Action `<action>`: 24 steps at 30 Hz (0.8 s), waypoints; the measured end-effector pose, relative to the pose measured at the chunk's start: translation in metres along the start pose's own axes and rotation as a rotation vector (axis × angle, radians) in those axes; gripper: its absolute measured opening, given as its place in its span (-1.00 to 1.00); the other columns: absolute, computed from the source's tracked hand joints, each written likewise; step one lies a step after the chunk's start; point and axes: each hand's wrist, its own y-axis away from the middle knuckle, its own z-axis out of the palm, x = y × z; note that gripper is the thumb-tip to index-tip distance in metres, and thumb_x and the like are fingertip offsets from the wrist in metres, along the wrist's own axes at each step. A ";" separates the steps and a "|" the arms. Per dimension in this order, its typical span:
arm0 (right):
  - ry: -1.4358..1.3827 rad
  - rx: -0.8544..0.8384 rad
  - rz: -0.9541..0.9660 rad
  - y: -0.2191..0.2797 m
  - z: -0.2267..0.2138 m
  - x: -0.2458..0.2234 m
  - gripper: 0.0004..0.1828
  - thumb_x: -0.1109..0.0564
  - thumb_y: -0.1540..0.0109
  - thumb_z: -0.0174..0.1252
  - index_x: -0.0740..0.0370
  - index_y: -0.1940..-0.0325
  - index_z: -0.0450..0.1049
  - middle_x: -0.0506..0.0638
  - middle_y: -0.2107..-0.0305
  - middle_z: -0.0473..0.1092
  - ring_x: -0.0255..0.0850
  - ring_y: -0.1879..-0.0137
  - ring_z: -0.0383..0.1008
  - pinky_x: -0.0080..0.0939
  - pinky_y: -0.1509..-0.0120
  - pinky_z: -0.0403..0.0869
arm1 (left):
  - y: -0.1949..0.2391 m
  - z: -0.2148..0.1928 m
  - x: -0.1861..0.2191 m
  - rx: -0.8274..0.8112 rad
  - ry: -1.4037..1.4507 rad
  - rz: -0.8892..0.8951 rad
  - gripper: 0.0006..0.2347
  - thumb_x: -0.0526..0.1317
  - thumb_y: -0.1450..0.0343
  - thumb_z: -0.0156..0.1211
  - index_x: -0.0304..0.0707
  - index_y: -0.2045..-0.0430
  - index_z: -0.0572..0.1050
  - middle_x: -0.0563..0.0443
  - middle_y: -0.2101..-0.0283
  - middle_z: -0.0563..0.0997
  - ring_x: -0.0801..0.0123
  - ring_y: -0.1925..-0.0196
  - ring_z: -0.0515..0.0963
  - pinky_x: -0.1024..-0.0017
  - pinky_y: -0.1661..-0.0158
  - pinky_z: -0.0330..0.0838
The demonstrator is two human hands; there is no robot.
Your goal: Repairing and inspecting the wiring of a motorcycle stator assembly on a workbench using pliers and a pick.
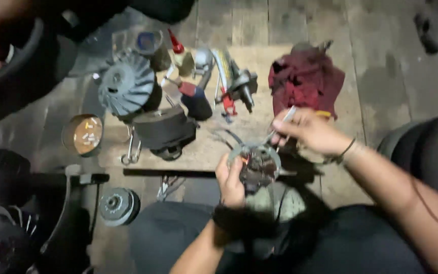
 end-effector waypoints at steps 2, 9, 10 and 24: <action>-0.062 0.007 0.077 0.003 -0.011 -0.005 -0.84 0.16 -0.37 0.13 0.26 0.22 0.56 -0.01 0.50 0.56 -0.32 0.37 0.56 -0.29 0.21 0.53 | -0.001 -0.009 -0.004 0.001 -0.027 0.035 -0.83 -0.20 -0.46 0.21 -0.26 0.52 0.46 0.09 0.55 0.48 0.56 0.47 0.43 0.62 0.37 0.40; 0.230 0.233 0.019 0.012 -0.013 -0.027 -0.83 0.08 -0.43 0.12 0.18 0.20 0.50 -0.06 0.51 0.46 -0.32 0.43 0.37 -0.34 0.28 0.40 | 0.006 -0.003 0.006 -0.007 -0.332 0.107 -0.83 -0.15 -0.40 0.25 -0.28 0.40 0.52 0.02 0.47 0.56 0.44 0.33 0.47 0.40 0.20 0.43; 0.192 0.248 -0.120 0.009 -0.002 -0.032 -0.90 0.15 -0.38 0.20 0.22 0.12 0.56 -0.06 0.58 0.40 -0.33 0.38 0.36 -0.32 0.21 0.40 | 0.006 -0.003 0.000 -0.005 -0.282 0.108 -0.81 -0.18 -0.36 0.36 -0.34 0.34 0.59 -0.05 0.45 0.62 0.44 0.29 0.49 0.36 0.15 0.50; 0.149 0.087 0.149 0.011 -0.005 -0.040 -0.83 0.21 -0.32 0.19 0.30 0.35 0.58 -0.01 0.52 0.48 -0.25 0.38 0.38 -0.25 0.22 0.37 | 0.003 -0.006 0.001 -0.178 -0.185 0.025 -0.80 -0.18 -0.43 0.32 -0.32 0.53 0.56 0.06 0.56 0.55 0.51 0.43 0.47 0.48 0.29 0.45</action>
